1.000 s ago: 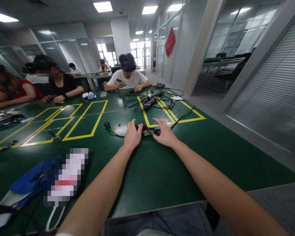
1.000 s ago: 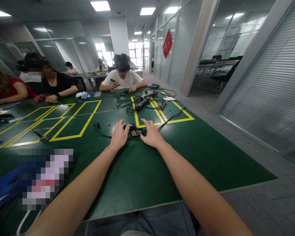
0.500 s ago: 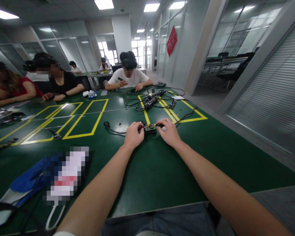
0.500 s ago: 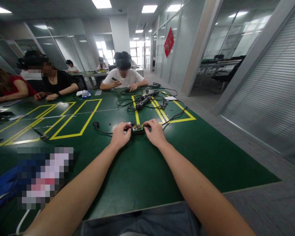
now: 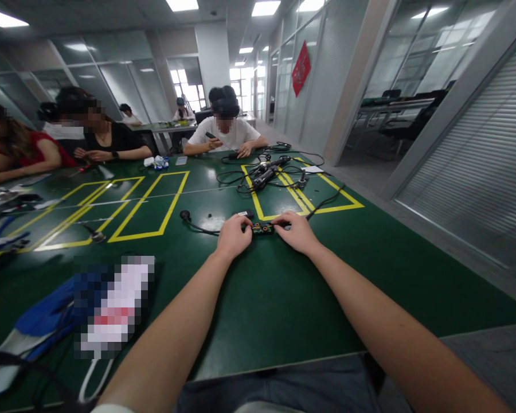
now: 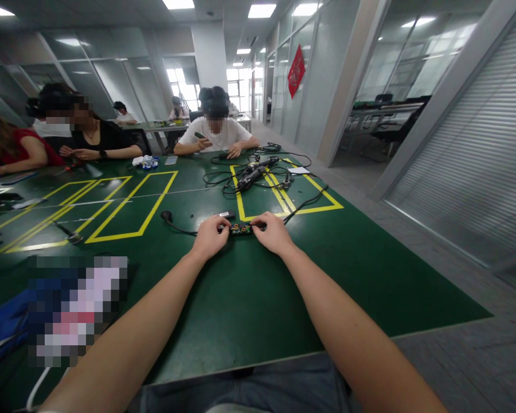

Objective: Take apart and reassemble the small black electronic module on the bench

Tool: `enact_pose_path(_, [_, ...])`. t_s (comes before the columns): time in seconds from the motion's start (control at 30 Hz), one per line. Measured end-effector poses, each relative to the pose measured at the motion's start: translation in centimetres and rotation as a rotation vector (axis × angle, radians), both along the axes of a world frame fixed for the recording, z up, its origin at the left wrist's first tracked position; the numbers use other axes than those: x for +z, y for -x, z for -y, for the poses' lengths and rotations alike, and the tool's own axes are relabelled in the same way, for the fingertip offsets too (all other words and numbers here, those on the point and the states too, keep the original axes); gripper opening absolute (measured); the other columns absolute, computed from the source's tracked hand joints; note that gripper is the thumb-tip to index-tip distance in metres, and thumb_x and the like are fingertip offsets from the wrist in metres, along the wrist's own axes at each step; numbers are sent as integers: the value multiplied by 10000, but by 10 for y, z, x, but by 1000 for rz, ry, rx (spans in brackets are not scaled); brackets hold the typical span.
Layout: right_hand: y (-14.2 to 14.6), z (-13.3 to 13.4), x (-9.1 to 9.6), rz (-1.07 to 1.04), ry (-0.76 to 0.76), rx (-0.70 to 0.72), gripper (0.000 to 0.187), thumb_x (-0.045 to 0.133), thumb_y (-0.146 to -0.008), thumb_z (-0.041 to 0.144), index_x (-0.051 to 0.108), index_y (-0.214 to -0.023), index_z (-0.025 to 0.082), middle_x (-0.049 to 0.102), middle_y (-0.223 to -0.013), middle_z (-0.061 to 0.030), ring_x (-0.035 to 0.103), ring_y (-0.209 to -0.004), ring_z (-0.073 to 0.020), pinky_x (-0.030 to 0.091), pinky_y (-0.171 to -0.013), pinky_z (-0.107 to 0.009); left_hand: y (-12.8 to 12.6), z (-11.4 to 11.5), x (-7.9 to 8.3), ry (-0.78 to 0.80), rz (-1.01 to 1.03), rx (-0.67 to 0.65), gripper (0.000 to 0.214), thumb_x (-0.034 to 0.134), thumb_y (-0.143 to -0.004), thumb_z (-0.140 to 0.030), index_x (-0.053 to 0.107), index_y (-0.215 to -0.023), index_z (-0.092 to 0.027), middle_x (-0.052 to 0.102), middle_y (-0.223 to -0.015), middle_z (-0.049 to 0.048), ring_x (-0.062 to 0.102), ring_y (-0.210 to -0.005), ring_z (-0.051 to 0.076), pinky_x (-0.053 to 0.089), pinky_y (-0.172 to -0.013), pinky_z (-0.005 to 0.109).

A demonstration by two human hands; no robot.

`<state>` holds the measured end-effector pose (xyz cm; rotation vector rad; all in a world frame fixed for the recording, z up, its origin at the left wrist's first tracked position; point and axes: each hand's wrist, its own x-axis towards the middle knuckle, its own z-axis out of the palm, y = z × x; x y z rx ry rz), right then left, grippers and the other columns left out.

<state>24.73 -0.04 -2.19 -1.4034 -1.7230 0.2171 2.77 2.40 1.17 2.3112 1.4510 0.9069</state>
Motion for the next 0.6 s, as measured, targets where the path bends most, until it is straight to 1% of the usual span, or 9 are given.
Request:
enact_pose_path(0.17, [0, 0, 2, 21, 21, -15, 157, 726, -857, 170, 847, -910, 254, 765, -927, -50, 725, -873, -215, 601, -868, -364, -1, 1, 2, 13, -39, 22, 174, 643, -909, -122, 798, -905, -202, 795, -1052, 90, 740, -1060, 256, 568, -1026, 376])
enact_pose_path(0.33, [2, 1, 3, 69, 73, -54, 172, 709, -904, 172, 851, -931, 265, 781, -965, -56, 727, -937, -231, 567, -909, -377, -1, 1, 1, 60, -20, 46, 225, 639, -933, -147, 793, -1087, -206, 810, -1023, 75, 751, -998, 251, 582, -998, 388])
enact_pose_path(0.47, [3, 3, 6, 185, 110, -116, 175, 702, -950, 216, 858, -981, 287, 792, -1039, -65, 710, -1038, -267, 504, -961, -431, 0, -1, 1, 53, -67, 50, 210, 626, -958, -175, 825, -1009, -220, 807, -1074, 89, 738, -1042, 266, 571, -1019, 403])
enact_pose_path(0.6, [0, 6, 8, 293, 96, -105, 198, 670, -996, 259, 861, -1030, 299, 796, -1085, -78, 677, -1055, -275, 452, -945, -438, 1, -3, 1, 37, -101, 57, 227, 631, -986, -229, 845, -1061, -246, 796, -1140, 84, 715, -1089, 271, 555, -1032, 407])
